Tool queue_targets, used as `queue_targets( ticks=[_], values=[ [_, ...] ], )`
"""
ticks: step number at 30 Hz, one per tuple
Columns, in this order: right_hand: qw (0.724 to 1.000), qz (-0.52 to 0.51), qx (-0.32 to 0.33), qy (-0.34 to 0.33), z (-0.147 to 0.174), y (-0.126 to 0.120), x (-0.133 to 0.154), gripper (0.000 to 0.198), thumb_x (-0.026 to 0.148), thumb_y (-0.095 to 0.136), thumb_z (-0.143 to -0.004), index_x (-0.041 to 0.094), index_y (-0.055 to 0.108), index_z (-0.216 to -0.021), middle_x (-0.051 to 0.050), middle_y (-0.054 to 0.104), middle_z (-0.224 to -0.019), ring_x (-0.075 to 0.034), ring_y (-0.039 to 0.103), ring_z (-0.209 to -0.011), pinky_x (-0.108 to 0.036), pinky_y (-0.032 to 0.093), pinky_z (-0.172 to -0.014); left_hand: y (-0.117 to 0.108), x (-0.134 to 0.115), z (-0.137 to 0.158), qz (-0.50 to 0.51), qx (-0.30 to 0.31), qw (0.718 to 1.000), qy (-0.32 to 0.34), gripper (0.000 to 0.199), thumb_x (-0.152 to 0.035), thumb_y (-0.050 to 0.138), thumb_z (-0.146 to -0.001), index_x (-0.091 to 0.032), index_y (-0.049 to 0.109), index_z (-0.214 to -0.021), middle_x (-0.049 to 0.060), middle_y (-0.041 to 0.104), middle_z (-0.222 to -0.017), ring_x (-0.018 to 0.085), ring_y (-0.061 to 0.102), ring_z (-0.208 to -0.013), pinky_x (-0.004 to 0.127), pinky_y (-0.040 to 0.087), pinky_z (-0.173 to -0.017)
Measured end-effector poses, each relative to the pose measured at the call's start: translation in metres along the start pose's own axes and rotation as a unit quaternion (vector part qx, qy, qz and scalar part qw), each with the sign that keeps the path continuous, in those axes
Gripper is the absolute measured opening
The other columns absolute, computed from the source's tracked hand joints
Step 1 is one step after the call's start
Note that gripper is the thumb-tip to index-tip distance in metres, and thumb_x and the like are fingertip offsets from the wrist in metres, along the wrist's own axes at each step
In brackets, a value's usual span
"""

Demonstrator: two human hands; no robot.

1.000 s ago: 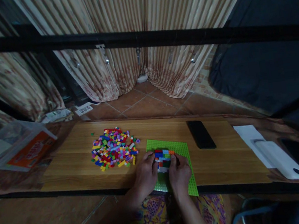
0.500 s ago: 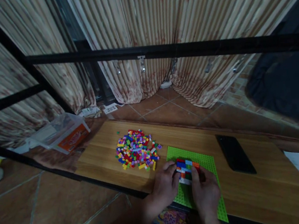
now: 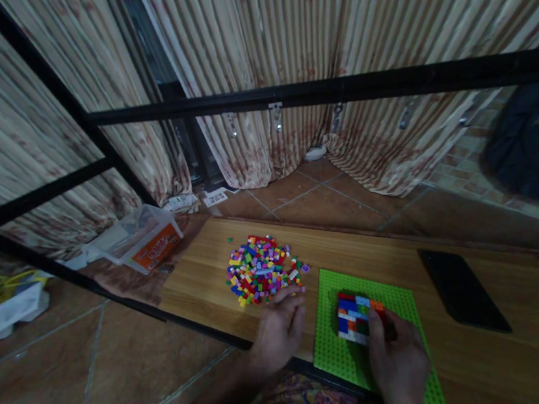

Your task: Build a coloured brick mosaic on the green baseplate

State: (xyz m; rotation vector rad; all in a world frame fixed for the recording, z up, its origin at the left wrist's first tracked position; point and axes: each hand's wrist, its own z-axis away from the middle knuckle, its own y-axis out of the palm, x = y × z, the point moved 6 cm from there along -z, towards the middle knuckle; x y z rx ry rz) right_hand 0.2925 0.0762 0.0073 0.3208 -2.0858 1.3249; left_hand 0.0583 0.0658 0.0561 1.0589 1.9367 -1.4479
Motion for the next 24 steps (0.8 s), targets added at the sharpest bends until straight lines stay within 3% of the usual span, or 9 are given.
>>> queue_targets(
  ticks=[5, 7, 10, 15, 18, 24],
  values=[
    [1.0, 0.008, 0.01, 0.01, 0.0, 0.001, -0.002, 0.068, 0.07, 0.036, -0.082, 0.013, 0.068, -0.098, -0.018, 0.068, -0.096, -0.033, 0.063, -0.088, -0.041, 0.047, -0.073, -0.078, 0.051, -0.02, -0.087, -0.17, 0.978, -0.084, 0.02, -0.015, 0.051, -0.088, -0.02, 0.068, -0.099, 0.006, 0.068, -0.111, 0.018, 0.064, -0.102, 0.031, 0.051, -0.093],
    [1.0, 0.01, 0.017, 0.015, 0.0, 0.001, -0.001, 0.067, 0.07, 0.036, -0.082, 0.013, 0.068, -0.098, -0.017, 0.068, -0.095, -0.033, 0.063, -0.088, -0.041, 0.047, -0.074, -0.098, 0.072, -0.026, -0.145, -0.181, 0.965, -0.121, 0.021, -0.014, 0.051, -0.087, -0.019, 0.067, -0.101, 0.007, 0.068, -0.109, 0.018, 0.065, -0.101, 0.029, 0.052, -0.091],
    [1.0, 0.007, 0.021, 0.019, 0.0, 0.001, 0.0, 0.066, 0.069, 0.037, -0.082, 0.013, 0.068, -0.098, -0.017, 0.067, -0.096, -0.033, 0.063, -0.089, -0.041, 0.047, -0.075, -0.115, 0.094, -0.038, -0.248, -0.151, 0.944, -0.158, 0.025, -0.017, 0.051, -0.088, -0.02, 0.066, -0.108, 0.007, 0.065, -0.115, 0.019, 0.063, -0.105, 0.029, 0.049, -0.093],
    [1.0, -0.004, 0.017, 0.018, 0.0, 0.0, 0.002, 0.065, 0.069, 0.039, -0.082, 0.013, 0.068, -0.098, -0.017, 0.067, -0.097, -0.034, 0.062, -0.091, -0.042, 0.048, -0.077, -0.112, 0.1, -0.065, -0.296, -0.091, 0.938, -0.155, 0.027, -0.026, 0.056, -0.086, -0.021, 0.068, -0.11, 0.009, 0.063, -0.122, 0.025, 0.054, -0.116, 0.038, 0.04, -0.103],
    [1.0, -0.004, 0.014, 0.019, 0.0, 0.0, 0.002, 0.067, 0.07, 0.038, -0.081, 0.013, 0.068, -0.099, -0.018, 0.067, -0.098, -0.034, 0.063, -0.092, -0.042, 0.048, -0.077, -0.103, 0.099, -0.08, -0.318, -0.066, 0.93, -0.171, 0.03, -0.033, 0.059, -0.084, -0.023, 0.068, -0.111, 0.01, 0.061, -0.126, 0.029, 0.051, -0.118, 0.044, 0.04, -0.1],
    [1.0, -0.01, 0.007, 0.012, 0.0, 0.001, 0.001, 0.066, 0.069, 0.038, -0.083, 0.012, 0.068, -0.097, -0.017, 0.068, -0.095, -0.033, 0.063, -0.09, -0.041, 0.047, -0.077, -0.091, 0.108, -0.097, -0.335, -0.038, 0.917, -0.213, 0.028, -0.037, 0.058, -0.082, -0.022, 0.07, -0.102, 0.01, 0.065, -0.115, 0.03, 0.053, -0.113, 0.044, 0.042, -0.092]
  ],
)
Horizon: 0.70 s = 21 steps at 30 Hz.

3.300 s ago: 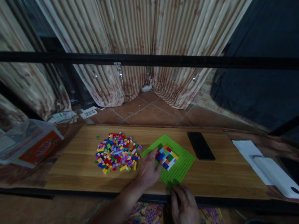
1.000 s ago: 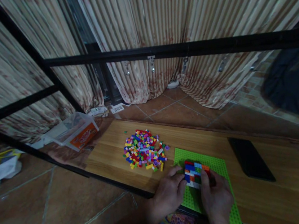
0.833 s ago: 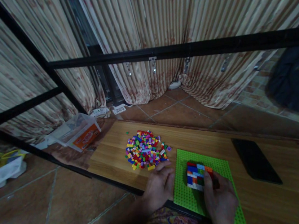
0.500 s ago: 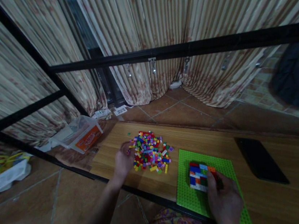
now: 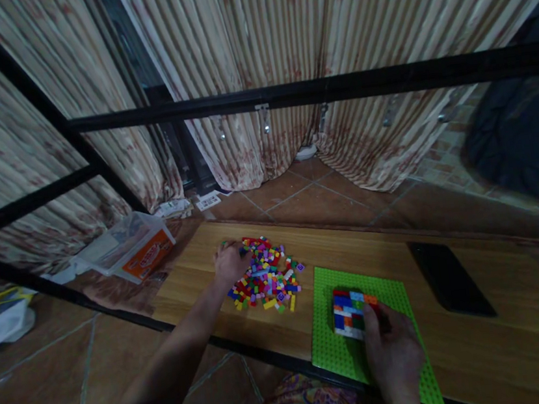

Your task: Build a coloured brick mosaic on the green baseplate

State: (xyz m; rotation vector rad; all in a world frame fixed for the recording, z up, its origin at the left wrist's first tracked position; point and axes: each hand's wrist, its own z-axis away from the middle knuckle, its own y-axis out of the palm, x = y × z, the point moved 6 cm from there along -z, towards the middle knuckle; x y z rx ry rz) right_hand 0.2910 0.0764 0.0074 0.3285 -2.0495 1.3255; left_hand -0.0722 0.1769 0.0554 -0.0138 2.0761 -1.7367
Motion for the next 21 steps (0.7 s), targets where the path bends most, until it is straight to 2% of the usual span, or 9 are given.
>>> queue_targets(
  ticks=[5, 12, 18, 21],
  values=[
    [1.0, -0.027, -0.011, 0.003, 0.001, 0.0, 0.0, 0.065, 0.067, 0.041, -0.083, 0.011, 0.068, -0.099, -0.017, 0.067, -0.094, -0.03, 0.063, -0.086, -0.04, 0.047, -0.078, 0.005, 0.003, -0.005, 0.013, 0.008, 1.0, -0.005, 0.025, -0.037, 0.059, -0.082, -0.023, 0.072, -0.098, 0.008, 0.067, -0.11, 0.029, 0.054, -0.111, 0.04, 0.042, -0.09],
    [0.998, -0.064, -0.013, 0.01, 0.001, 0.0, 0.003, 0.06, 0.063, 0.042, -0.085, 0.011, 0.068, -0.099, -0.016, 0.067, -0.095, -0.029, 0.062, -0.09, -0.039, 0.047, -0.081, -0.002, -0.001, 0.0, 0.054, -0.025, 0.997, 0.047, 0.017, -0.027, 0.058, -0.083, -0.02, 0.071, -0.09, 0.009, 0.068, -0.107, 0.025, 0.058, -0.105, 0.036, 0.043, -0.093],
    [0.997, -0.069, -0.017, 0.012, 0.001, -0.001, 0.003, 0.06, 0.063, 0.042, -0.085, 0.011, 0.068, -0.099, -0.015, 0.067, -0.094, -0.029, 0.063, -0.088, -0.039, 0.047, -0.081, -0.007, 0.002, 0.003, 0.092, -0.014, 0.992, 0.083, 0.024, -0.022, 0.05, -0.087, -0.018, 0.068, -0.101, 0.007, 0.07, -0.098, 0.019, 0.065, -0.09, 0.028, 0.049, -0.08],
    [0.998, -0.06, -0.012, 0.015, 0.001, -0.001, 0.002, 0.061, 0.064, 0.041, -0.085, 0.011, 0.068, -0.099, -0.015, 0.067, -0.093, -0.029, 0.063, -0.087, -0.039, 0.047, -0.079, -0.01, 0.003, 0.01, 0.096, 0.007, 0.989, 0.111, 0.025, -0.02, 0.049, -0.087, -0.02, 0.068, -0.103, 0.004, 0.071, -0.1, 0.017, 0.065, -0.091, 0.026, 0.049, -0.081]
  ],
)
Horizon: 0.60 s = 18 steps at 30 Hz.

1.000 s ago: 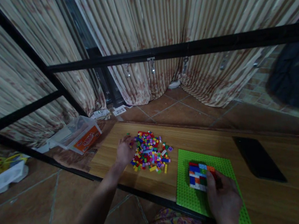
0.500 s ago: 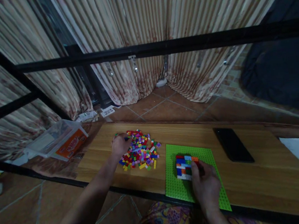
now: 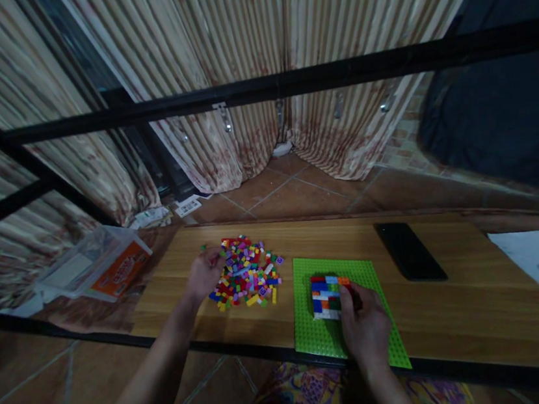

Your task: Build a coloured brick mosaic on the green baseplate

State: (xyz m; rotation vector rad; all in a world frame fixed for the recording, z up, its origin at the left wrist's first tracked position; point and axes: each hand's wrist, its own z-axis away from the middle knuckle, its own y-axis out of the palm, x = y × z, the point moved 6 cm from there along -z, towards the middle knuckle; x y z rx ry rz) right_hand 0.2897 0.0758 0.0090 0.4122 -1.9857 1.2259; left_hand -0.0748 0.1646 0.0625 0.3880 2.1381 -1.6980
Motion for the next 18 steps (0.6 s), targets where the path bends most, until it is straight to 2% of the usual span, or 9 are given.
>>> queue_targets(
  ticks=[9, 15, 18],
  values=[
    [1.0, 0.017, -0.005, -0.011, 0.0, -0.001, 0.001, 0.064, 0.066, 0.039, -0.085, 0.011, 0.069, -0.098, -0.015, 0.067, -0.091, -0.027, 0.062, -0.082, -0.038, 0.046, -0.076, 0.001, -0.005, 0.02, -0.045, 0.052, 0.997, 0.039, 0.034, -0.011, 0.057, -0.075, -0.025, 0.069, -0.103, 0.004, 0.069, -0.113, 0.024, 0.058, -0.111, 0.038, 0.038, -0.102],
    [1.0, 0.014, -0.007, -0.013, 0.0, -0.001, 0.001, 0.065, 0.067, 0.039, -0.085, 0.01, 0.069, -0.099, -0.016, 0.067, -0.093, -0.027, 0.062, -0.083, -0.038, 0.046, -0.076, 0.007, 0.0, 0.022, -0.062, 0.057, 0.996, 0.031, 0.047, -0.007, 0.055, -0.074, -0.024, 0.064, -0.117, 0.007, 0.066, -0.122, 0.026, 0.055, -0.118, 0.04, 0.035, -0.105],
    [1.0, 0.01, -0.003, -0.015, 0.0, -0.001, 0.001, 0.065, 0.067, 0.039, -0.085, 0.01, 0.069, -0.099, -0.016, 0.067, -0.094, -0.028, 0.062, -0.084, -0.038, 0.046, -0.077, 0.009, 0.001, 0.021, -0.06, 0.055, 0.996, 0.028, 0.045, -0.01, 0.055, -0.077, -0.023, 0.063, -0.119, 0.008, 0.066, -0.122, 0.027, 0.054, -0.119, 0.041, 0.035, -0.104]
  ],
)
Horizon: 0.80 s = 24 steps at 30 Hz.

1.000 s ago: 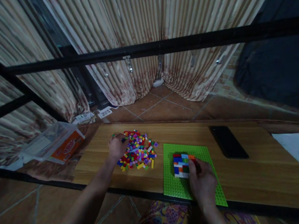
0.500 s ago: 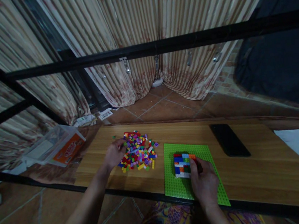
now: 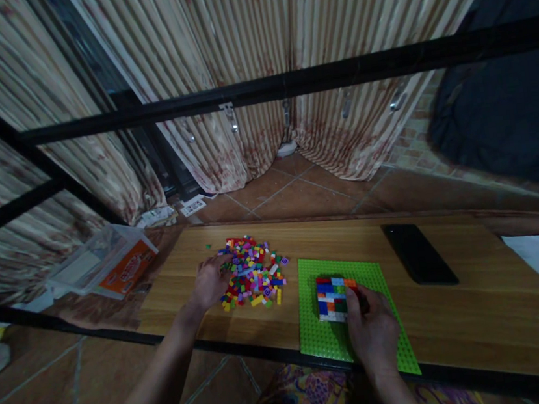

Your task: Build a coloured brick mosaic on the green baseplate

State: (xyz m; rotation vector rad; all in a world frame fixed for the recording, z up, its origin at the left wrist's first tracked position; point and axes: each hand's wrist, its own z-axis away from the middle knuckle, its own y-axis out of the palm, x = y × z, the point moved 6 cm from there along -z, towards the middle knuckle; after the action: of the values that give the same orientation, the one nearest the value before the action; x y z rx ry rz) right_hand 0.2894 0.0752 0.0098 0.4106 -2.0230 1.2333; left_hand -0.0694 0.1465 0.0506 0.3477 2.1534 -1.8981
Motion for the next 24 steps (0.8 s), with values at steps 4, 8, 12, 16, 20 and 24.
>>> queue_targets(
  ticks=[4, 8, 12, 16, 20, 24],
  values=[
    [1.0, 0.014, 0.005, 0.012, 0.0, 0.001, -0.002, 0.066, 0.067, 0.039, -0.085, 0.01, 0.069, -0.101, -0.016, 0.067, -0.094, -0.028, 0.062, -0.084, -0.038, 0.046, -0.076, 0.001, -0.005, 0.0, 0.011, 0.001, 1.0, 0.007, 0.033, -0.014, 0.057, -0.08, -0.026, 0.068, -0.109, 0.006, 0.068, -0.116, 0.026, 0.053, -0.119, 0.041, 0.033, -0.104],
    [1.0, 0.005, 0.002, 0.011, 0.001, 0.001, -0.001, 0.065, 0.066, 0.039, -0.086, 0.01, 0.069, -0.1, -0.016, 0.068, -0.094, -0.028, 0.062, -0.085, -0.038, 0.046, -0.077, -0.002, -0.011, 0.001, 0.036, -0.005, 0.999, 0.008, 0.018, -0.021, 0.061, -0.082, -0.025, 0.07, -0.096, 0.005, 0.07, -0.108, 0.025, 0.057, -0.112, 0.04, 0.034, -0.103],
    [1.0, 0.002, 0.0, -0.001, 0.001, -0.001, 0.001, 0.064, 0.066, 0.039, -0.086, 0.011, 0.069, -0.1, -0.016, 0.067, -0.094, -0.027, 0.062, -0.083, -0.038, 0.046, -0.075, -0.007, -0.012, 0.004, 0.076, -0.015, 0.997, -0.004, 0.015, -0.021, 0.056, -0.084, -0.022, 0.068, -0.094, 0.006, 0.071, -0.098, 0.022, 0.062, -0.1, 0.034, 0.043, -0.092],
    [1.0, 0.003, 0.001, 0.001, 0.001, 0.0, 0.0, 0.063, 0.065, 0.039, -0.086, 0.011, 0.069, -0.1, -0.016, 0.067, -0.092, -0.028, 0.062, -0.083, -0.039, 0.047, -0.076, -0.007, -0.017, 0.011, 0.246, -0.008, 0.969, -0.024, 0.013, -0.027, 0.053, -0.086, -0.02, 0.064, -0.087, 0.002, 0.069, -0.083, 0.017, 0.064, -0.082, 0.027, 0.048, -0.074],
    [1.0, -0.01, -0.012, -0.007, 0.001, 0.001, 0.0, 0.06, 0.063, 0.04, -0.087, 0.011, 0.067, -0.1, -0.015, 0.066, -0.092, -0.028, 0.062, -0.086, -0.041, 0.048, -0.08, 0.005, -0.034, 0.03, 0.547, 0.037, 0.827, -0.125, 0.024, -0.041, 0.067, -0.075, -0.018, 0.061, -0.076, -0.001, 0.066, -0.072, 0.014, 0.062, -0.071, 0.025, 0.046, -0.069],
    [0.996, 0.002, -0.051, -0.077, 0.004, -0.009, 0.023, 0.051, 0.055, 0.044, -0.089, 0.014, 0.062, -0.113, -0.016, 0.06, -0.11, -0.029, 0.058, -0.102, -0.047, 0.048, -0.087, 0.018, -0.063, 0.06, 0.695, 0.079, 0.681, -0.216, 0.03, -0.036, 0.081, -0.063, -0.017, 0.065, -0.08, 0.001, 0.07, -0.08, 0.013, 0.063, -0.075, 0.023, 0.045, -0.068]
  ],
)
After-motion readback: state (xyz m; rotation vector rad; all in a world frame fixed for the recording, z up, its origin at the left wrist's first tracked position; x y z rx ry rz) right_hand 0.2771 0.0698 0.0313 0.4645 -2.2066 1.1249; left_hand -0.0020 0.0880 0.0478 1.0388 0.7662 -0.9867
